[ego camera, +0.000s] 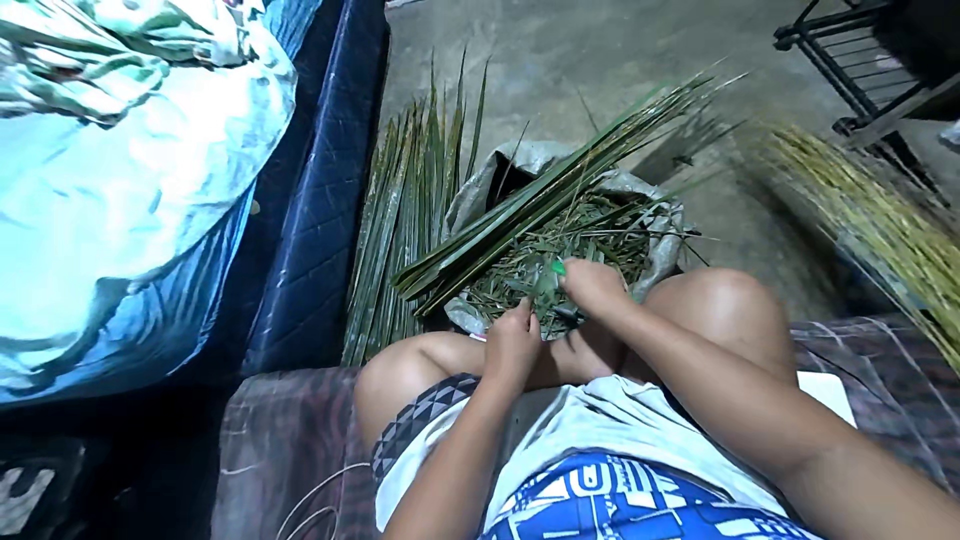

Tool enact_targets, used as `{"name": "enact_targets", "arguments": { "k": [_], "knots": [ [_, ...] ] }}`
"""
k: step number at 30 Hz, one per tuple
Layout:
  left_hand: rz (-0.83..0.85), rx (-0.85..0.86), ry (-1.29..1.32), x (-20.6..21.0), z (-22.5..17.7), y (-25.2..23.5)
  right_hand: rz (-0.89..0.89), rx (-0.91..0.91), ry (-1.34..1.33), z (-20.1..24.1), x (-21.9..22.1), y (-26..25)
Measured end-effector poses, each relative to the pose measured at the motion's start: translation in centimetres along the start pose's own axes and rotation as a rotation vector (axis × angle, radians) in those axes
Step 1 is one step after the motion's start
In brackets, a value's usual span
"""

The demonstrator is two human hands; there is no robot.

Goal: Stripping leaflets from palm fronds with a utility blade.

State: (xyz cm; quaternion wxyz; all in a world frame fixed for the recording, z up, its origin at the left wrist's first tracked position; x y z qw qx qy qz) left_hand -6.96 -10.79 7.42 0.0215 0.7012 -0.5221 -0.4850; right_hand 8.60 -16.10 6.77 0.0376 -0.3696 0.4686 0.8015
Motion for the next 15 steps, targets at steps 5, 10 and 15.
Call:
{"name": "enact_targets", "arguments": {
  "k": [5,10,15],
  "knots": [
    [-0.016,-0.002,-0.111,0.4,-0.4,0.2,0.020,-0.019,-0.130,-0.7,-0.7,0.4],
    [-0.132,0.037,-0.145,0.5,-0.2,0.4,0.223,-0.123,-0.048,1.1,1.6,3.2],
    [-0.321,0.141,-0.176,0.8,0.4,0.7,0.054,0.044,-0.094,-1.9,-0.9,0.3]
  ]
}}
Point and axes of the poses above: each hand's wrist, its own y-axis away from the middle knuckle, its own x-axis out of the palm, z = x × y, the point moved 2 cm from there along -y, towards the middle knuckle, and after that the axes turned 13 degrees about z, right-handed, at the moved point
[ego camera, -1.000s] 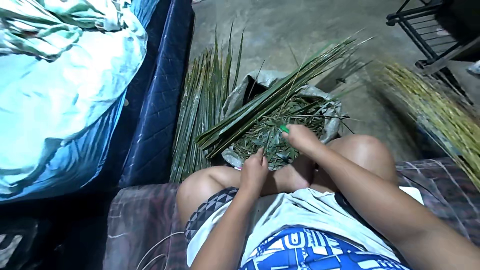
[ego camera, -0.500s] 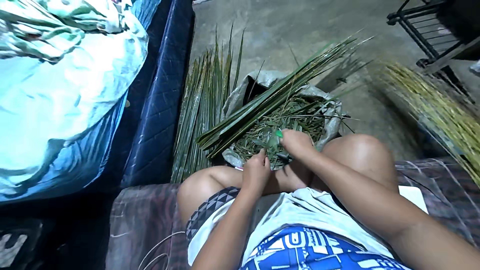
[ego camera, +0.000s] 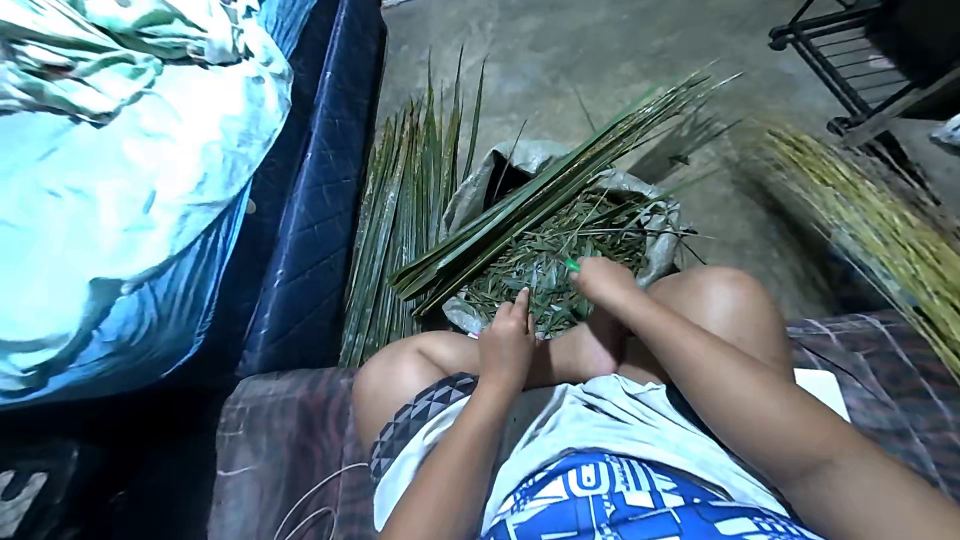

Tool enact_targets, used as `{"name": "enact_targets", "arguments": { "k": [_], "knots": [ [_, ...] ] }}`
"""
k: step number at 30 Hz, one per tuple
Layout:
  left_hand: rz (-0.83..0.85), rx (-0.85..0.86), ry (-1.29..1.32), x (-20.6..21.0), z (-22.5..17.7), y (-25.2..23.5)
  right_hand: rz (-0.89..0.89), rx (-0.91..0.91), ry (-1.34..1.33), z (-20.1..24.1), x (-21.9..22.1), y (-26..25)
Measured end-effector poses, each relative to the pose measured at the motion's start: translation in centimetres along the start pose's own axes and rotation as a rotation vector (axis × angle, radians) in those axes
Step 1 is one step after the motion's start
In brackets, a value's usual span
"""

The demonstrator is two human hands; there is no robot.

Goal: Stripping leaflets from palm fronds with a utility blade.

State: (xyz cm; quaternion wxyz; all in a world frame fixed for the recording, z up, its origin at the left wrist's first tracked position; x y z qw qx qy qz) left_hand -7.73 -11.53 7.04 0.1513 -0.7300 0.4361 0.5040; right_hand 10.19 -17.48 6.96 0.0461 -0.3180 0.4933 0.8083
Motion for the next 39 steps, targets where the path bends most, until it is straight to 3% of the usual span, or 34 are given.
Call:
{"name": "enact_targets", "arguments": {
  "k": [4,9,14,17,20,23,28,32,36,39],
  "knots": [
    [-0.096,0.025,0.028,-0.3,0.5,0.0,-0.118,-0.036,-0.139,-0.6,-1.6,-0.2],
    [-0.143,0.055,0.051,-0.3,0.3,-0.1,0.099,-0.236,0.005,2.5,1.6,3.2],
    [-0.223,0.119,0.091,-0.1,1.0,0.1,-0.132,-0.083,-0.126,-0.1,-1.1,0.6],
    [-0.171,0.020,0.486,0.0,1.6,-0.6,-0.211,-0.212,-0.353,-0.5,-1.7,0.1],
    [-0.028,-0.142,1.133,0.1,1.8,-1.7,-0.038,-0.486,-0.512,1.2,1.0,1.2],
    [0.090,-0.250,1.464,0.8,1.7,-2.0,0.096,-0.663,-0.567,3.0,3.8,1.8],
    [0.172,-0.288,1.748,1.1,1.8,-1.7,0.189,-0.686,-0.726,3.7,4.4,1.3],
    [0.204,-0.185,1.943,0.8,2.0,-2.1,0.274,-0.687,-0.889,3.5,4.6,1.6],
    [0.231,0.045,1.988,0.1,2.5,-2.6,0.313,-0.684,-1.000,2.8,4.2,1.6],
    [0.194,-0.008,1.898,-0.8,2.8,-2.5,0.346,-0.620,-1.131,2.2,3.3,1.7]
  ]
}}
Point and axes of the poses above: each hand's wrist, its own y-axis away from the middle knuckle, its own x-axis out of the palm, z = x × y, the point moved 2 cm from there along -y, towards the middle knuckle, and after that the axes turned 13 degrees about z, right-handed, at the moved point
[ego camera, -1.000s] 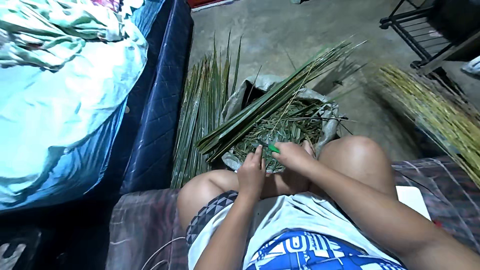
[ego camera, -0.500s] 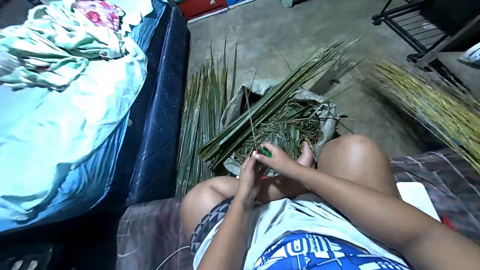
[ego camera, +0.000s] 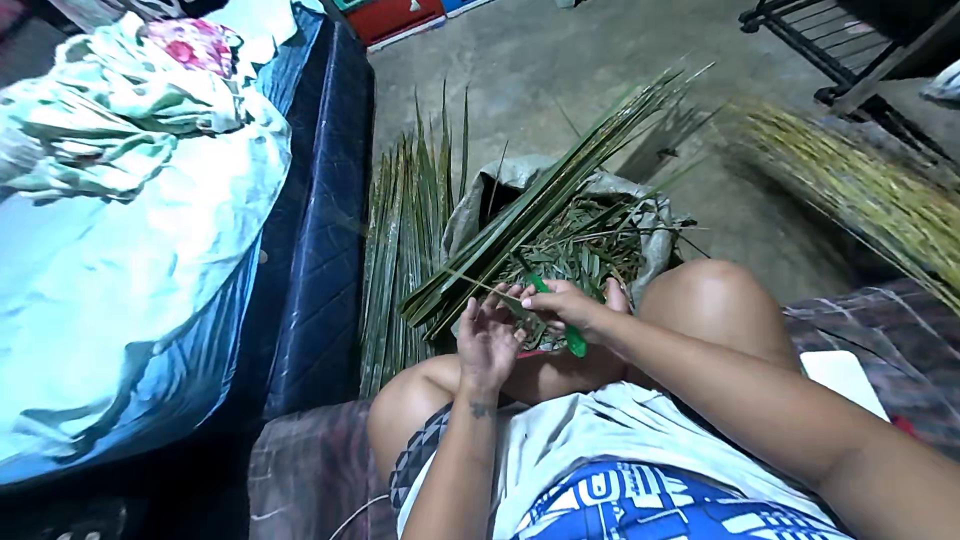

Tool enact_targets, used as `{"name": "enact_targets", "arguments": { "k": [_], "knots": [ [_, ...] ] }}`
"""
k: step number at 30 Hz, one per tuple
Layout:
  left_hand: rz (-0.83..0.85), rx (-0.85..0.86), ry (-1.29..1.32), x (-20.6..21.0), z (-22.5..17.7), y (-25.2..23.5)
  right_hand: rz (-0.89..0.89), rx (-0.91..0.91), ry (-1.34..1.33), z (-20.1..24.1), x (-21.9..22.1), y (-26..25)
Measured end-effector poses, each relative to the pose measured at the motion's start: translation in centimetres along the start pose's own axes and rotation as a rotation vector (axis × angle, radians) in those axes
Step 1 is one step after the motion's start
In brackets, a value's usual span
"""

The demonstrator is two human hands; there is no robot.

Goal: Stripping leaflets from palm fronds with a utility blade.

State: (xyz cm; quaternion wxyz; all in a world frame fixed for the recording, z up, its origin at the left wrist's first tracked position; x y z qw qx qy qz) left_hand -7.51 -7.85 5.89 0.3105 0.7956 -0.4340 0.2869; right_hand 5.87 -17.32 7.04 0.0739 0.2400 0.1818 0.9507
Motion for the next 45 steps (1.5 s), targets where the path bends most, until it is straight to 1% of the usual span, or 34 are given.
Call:
{"name": "enact_targets", "arguments": {
  "k": [3,4,5,7,8,9,11,13,14,15,16,17,18,20,22,23,25,28,30,31,33,36,38,39,41,43,45],
  "knots": [
    [-0.086,-0.054,-0.056,0.0,-0.6,0.2,-0.081,0.062,-0.143,0.8,-0.9,0.3],
    [-0.063,-0.077,-0.072,0.0,-0.8,0.3,-0.106,0.084,-0.178,0.9,-1.2,0.2],
    [-0.005,-0.100,-0.110,-0.1,-0.9,0.5,-0.127,0.105,-0.202,1.0,-1.6,0.1],
    [0.171,-0.142,-0.200,-0.7,-1.0,0.8,-0.175,0.129,-0.241,1.3,-2.2,0.0],
    [0.232,-0.176,-0.223,-0.9,-1.0,0.9,-0.209,0.134,-0.253,1.4,-2.5,0.0],
    [0.252,-0.222,-0.236,-1.0,-1.0,1.0,-0.248,0.134,-0.262,1.4,-2.8,-0.1],
    [0.238,-0.328,-0.282,-0.7,-1.1,1.4,-0.320,0.114,-0.299,1.4,-3.2,-0.2],
    [0.191,-0.365,-0.313,-0.1,-1.1,1.5,-0.364,0.057,-0.326,1.1,-3.3,-0.4],
    [0.164,-0.355,-0.304,0.0,-1.0,1.5,-0.381,0.009,-0.301,1.0,-3.2,-0.4],
    [0.137,-0.333,-0.292,0.0,-1.0,1.4,-0.403,-0.035,-0.222,0.8,-3.1,-0.4],
    [0.109,-0.310,-0.283,0.0,-1.0,1.4,-0.423,-0.062,-0.063,0.8,-2.9,-0.5],
    [0.084,-0.292,-0.288,0.0,-1.1,1.3,-0.424,-0.052,0.172,0.8,-2.7,-0.4],
    [0.061,-0.280,-0.302,0.0,-1.2,1.3,-0.380,-0.012,0.411,0.9,-2.4,-0.2],
    [0.035,-0.268,-0.323,0.0,-1.2,1.3,-0.213,0.125,0.820,1.1,-0.9,0.3],
    [0.022,-0.269,-0.343,0.0,-1.2,1.4,-0.083,0.240,1.038,0.9,0.7,0.6],
    [0.011,-0.270,-0.353,0.1,-1.2,1.4,-0.078,0.273,1.086,1.1,1.0,0.5],
    [-0.015,-0.276,-0.369,0.3,-1.2,1.5,-0.177,0.329,1.102,1.6,0.0,-0.2],
    [0.016,-0.278,-0.359,0.5,-1.3,1.5,-0.374,0.379,1.036,2.2,-3.6,-1.6],
    [0.026,-0.279,-0.325,0.4,-1.4,1.7,-0.416,0.366,0.993,2.6,-4.3,-1.5],
    [0.017,-0.281,-0.299,0.3,-1.4,1.7,-0.393,0.340,0.983,2.7,-3.7,-1.2],
    [0.001,-0.293,-0.268,0.0,-1.4,1.6,-0.280,0.285,0.980,2.4,-1.6,-0.2],
    [0.005,-0.297,-0.205,-0.1,-1.5,1.4,-0.127,0.260,1.034,1.3,1.6,1.2],
    [0.020,-0.299,-0.140,-0.1,-1.5,1.5,-0.077,0.265,1.101,1.0,2.3,1.3],
    [0.031,-0.302,-0.119,-0.1,-1.5,1.5,-0.075,0.271,1.135,1.1,1.9,1.1],
    [0.044,-0.305,-0.116,0.1,-1.5,1.6,-0.163,0.310,1.129,1.6,0.0,0.2],
    [0.047,-0.303,-0.138,0.2,-1.5,1.8,-0.344,0.337,1.046,2.2,-3.0,-0.9],
    [0.048,-0.289,-0.168,0.3,-1.5,1.9,-0.490,0.308,1.007,3.0,-5.1,-1.3]
  ]
}}
Point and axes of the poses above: each hand's wrist, its own y-axis away from the middle knuckle, its own x-axis out of the palm, z = x × y, the point moved 2 cm from there along -y, towards the middle knuckle, and after that the axes turned 13 degrees about z, right-handed, at the moved point
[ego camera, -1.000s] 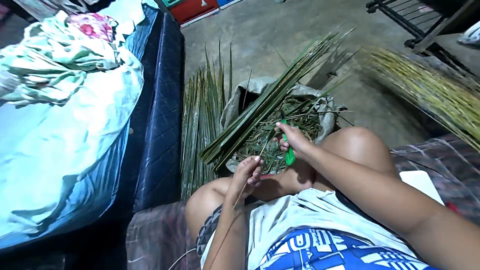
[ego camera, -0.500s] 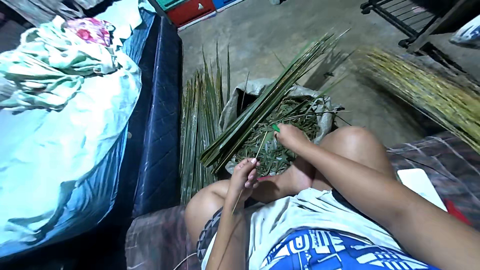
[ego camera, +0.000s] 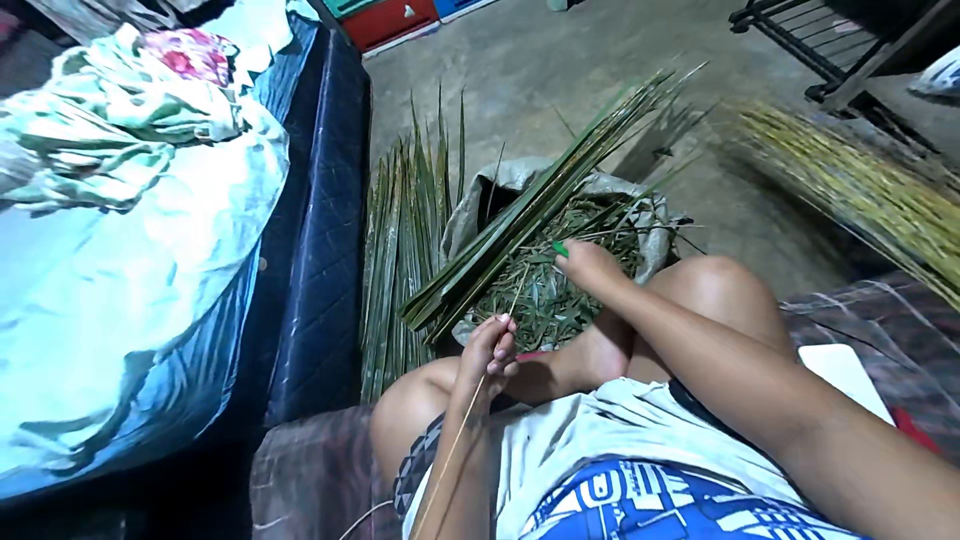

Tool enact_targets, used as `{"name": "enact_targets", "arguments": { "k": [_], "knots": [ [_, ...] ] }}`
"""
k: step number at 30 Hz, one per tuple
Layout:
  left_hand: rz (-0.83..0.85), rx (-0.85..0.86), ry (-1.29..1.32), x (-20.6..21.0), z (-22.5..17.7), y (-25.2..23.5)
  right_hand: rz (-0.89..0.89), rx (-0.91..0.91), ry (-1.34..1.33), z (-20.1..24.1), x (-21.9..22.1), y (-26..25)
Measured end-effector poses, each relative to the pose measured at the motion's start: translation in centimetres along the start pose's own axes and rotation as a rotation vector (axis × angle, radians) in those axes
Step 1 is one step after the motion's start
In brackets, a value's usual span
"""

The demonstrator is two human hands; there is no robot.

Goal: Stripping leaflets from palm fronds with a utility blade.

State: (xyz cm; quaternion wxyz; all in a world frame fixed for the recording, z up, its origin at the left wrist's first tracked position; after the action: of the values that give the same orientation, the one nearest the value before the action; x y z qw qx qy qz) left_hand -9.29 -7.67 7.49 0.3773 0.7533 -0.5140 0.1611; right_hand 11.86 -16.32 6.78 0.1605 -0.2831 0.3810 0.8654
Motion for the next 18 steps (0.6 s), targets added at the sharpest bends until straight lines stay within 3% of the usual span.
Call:
{"name": "enact_targets", "arguments": {
  "k": [2,7,14,16,18],
  "knots": [
    [-0.023,0.004,-0.041,-0.3,0.0,-0.1,0.000,-0.048,-0.014,0.5,-0.2,0.7],
    [-0.059,-0.011,-0.115,-0.4,0.1,-0.3,0.347,-0.257,0.139,2.9,4.2,5.7],
    [-0.067,-0.055,-0.353,0.1,0.1,0.1,0.114,0.031,0.041,0.2,-0.2,1.2],
    [-0.059,-0.077,-0.366,0.0,0.1,0.0,0.110,-0.114,-0.026,0.9,-0.3,2.3],
    [-0.048,-0.092,-0.363,-0.2,0.3,-0.3,0.238,-0.348,-0.004,1.4,1.1,3.9]
  ]
}}
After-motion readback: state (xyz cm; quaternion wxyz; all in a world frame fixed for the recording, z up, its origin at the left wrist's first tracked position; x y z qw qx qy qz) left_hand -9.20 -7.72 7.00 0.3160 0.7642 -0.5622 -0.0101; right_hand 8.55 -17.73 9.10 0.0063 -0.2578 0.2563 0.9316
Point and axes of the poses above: each hand's wrist, its own y-axis away from the middle knuckle, its own x-axis out of the palm, z = x × y, the point moved 2 cm from there along -y, towards the middle knuckle, and after that the axes turned 13 degrees about z, right-handed, at the moved point
